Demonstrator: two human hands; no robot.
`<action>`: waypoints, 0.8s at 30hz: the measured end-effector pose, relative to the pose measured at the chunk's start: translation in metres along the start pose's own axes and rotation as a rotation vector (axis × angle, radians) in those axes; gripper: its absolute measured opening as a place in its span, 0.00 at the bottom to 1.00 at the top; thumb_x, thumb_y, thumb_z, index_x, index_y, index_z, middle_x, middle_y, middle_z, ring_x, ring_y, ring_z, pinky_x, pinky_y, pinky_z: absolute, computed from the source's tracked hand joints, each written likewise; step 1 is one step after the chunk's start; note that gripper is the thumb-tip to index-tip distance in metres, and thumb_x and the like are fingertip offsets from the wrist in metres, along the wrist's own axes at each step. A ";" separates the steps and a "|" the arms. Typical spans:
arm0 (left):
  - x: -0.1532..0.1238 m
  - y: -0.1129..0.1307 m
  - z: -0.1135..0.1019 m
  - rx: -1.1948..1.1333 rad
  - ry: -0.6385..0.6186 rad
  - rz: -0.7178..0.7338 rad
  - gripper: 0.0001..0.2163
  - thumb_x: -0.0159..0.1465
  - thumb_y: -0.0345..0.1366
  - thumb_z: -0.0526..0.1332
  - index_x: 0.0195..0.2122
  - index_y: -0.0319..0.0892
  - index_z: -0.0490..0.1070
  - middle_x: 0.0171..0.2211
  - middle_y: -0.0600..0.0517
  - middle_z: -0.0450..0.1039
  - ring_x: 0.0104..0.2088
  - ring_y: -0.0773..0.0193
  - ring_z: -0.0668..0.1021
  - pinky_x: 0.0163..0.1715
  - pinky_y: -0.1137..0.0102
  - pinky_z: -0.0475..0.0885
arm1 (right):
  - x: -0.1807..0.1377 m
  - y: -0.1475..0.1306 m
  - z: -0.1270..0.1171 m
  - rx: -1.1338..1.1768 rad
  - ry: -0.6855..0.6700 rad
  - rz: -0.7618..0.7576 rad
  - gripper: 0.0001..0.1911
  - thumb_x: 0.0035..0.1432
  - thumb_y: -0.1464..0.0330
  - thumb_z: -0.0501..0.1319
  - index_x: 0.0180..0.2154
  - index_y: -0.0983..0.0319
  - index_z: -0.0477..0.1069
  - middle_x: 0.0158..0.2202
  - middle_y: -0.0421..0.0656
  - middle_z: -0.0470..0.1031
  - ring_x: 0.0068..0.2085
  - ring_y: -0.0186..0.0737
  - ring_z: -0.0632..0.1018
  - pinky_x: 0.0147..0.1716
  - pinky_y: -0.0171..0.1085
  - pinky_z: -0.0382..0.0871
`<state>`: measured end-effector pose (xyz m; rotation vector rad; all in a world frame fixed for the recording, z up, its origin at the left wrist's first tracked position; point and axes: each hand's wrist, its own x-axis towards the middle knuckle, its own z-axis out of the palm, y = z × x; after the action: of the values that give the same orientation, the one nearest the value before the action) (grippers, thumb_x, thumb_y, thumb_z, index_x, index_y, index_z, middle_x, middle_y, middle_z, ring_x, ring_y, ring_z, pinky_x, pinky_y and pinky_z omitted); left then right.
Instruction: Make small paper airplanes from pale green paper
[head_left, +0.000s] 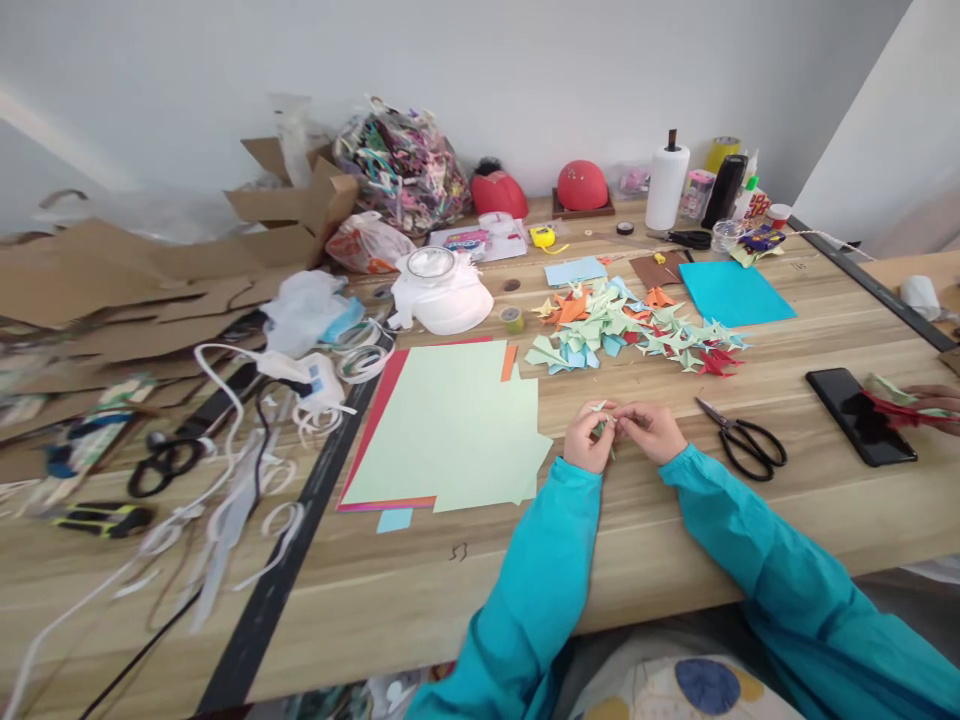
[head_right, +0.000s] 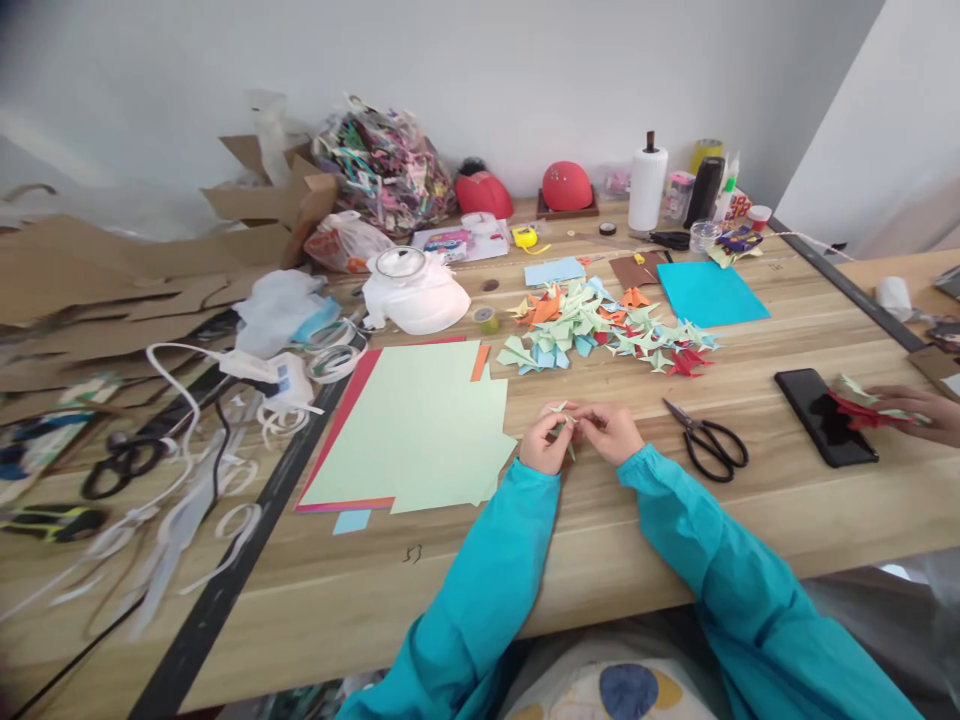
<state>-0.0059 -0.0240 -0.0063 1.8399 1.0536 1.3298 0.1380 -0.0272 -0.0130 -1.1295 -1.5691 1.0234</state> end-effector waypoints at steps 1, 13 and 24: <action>0.000 0.000 0.000 0.001 -0.002 -0.001 0.07 0.58 0.29 0.56 0.23 0.40 0.67 0.38 0.45 0.72 0.41 0.60 0.74 0.36 0.67 0.71 | 0.000 0.000 0.000 -0.008 0.004 0.002 0.11 0.54 0.62 0.58 0.34 0.62 0.74 0.29 0.44 0.77 0.30 0.38 0.77 0.32 0.38 0.73; -0.002 -0.002 0.002 -0.011 -0.001 -0.039 0.06 0.58 0.31 0.56 0.24 0.40 0.68 0.39 0.46 0.71 0.38 0.62 0.75 0.28 0.71 0.70 | 0.001 -0.005 0.000 0.022 0.014 0.033 0.13 0.52 0.59 0.60 0.31 0.62 0.74 0.26 0.44 0.77 0.27 0.38 0.77 0.29 0.38 0.73; -0.001 -0.005 0.002 -0.068 -0.006 -0.073 0.05 0.57 0.31 0.57 0.25 0.40 0.70 0.38 0.46 0.71 0.41 0.61 0.74 0.35 0.68 0.72 | -0.002 -0.008 -0.002 -0.065 0.032 -0.048 0.12 0.55 0.61 0.58 0.34 0.61 0.75 0.28 0.44 0.78 0.29 0.39 0.77 0.32 0.37 0.73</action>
<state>-0.0056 -0.0226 -0.0119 1.7387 1.0495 1.3012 0.1388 -0.0303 -0.0057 -1.1416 -1.6060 0.9247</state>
